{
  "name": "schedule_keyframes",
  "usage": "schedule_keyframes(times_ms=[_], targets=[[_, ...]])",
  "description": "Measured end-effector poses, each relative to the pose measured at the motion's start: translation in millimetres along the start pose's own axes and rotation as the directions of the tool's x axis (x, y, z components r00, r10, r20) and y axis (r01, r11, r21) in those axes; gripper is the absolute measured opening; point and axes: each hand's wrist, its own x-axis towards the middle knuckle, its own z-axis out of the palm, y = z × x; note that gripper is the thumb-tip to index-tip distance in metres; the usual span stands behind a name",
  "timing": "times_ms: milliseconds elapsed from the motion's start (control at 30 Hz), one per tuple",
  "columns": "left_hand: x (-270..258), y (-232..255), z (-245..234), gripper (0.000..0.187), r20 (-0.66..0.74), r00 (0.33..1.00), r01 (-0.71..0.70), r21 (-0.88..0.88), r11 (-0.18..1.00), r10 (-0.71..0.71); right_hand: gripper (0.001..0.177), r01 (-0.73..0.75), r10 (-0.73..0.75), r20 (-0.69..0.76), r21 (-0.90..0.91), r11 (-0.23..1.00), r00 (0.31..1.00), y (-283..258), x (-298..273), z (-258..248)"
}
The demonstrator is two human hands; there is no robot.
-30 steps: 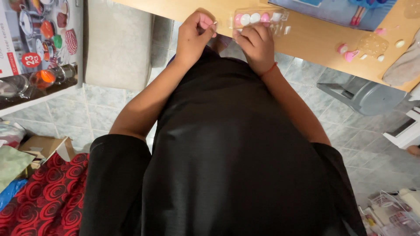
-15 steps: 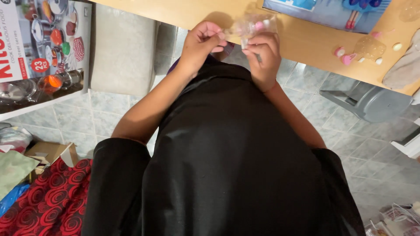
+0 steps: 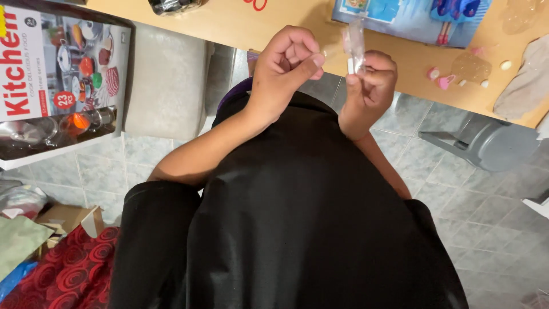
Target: The person removes plastic packaging and small components from a toy vanity or makeup set by hand, using a tape dispenser to cut pieces of tape.
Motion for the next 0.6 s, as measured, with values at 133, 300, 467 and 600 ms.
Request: schedule_keyframes(times_ms=[133, 300, 467, 600], targets=[[4, -13, 6, 0.011, 0.022, 0.996, 0.09, -0.024, 0.996, -0.089, 0.026, 0.014, -0.012, -0.071, 0.026, 1.0, 0.997, -14, 4, 1], [7, -24, 19, 0.017, 0.088, 0.989, 0.128, -0.099, 0.987, -0.12, 0.027, -0.044, 0.065, -0.147, 0.143, 0.989, 0.987, -15, 1, -6], [9, -31, 25, 0.015, 0.109, 0.991, 0.095, -0.125, 0.988, -0.081, 0.028, -0.065, 0.089, -0.15, 0.16, 0.985, 0.985, -22, 7, -5], [12, -14, 28, 0.012, 0.118, 0.989, -0.081, -0.092, 0.992, 0.092, 0.024, -0.06, 0.082, -0.149, 0.152, 0.987, 0.985, -20, 9, -6]])
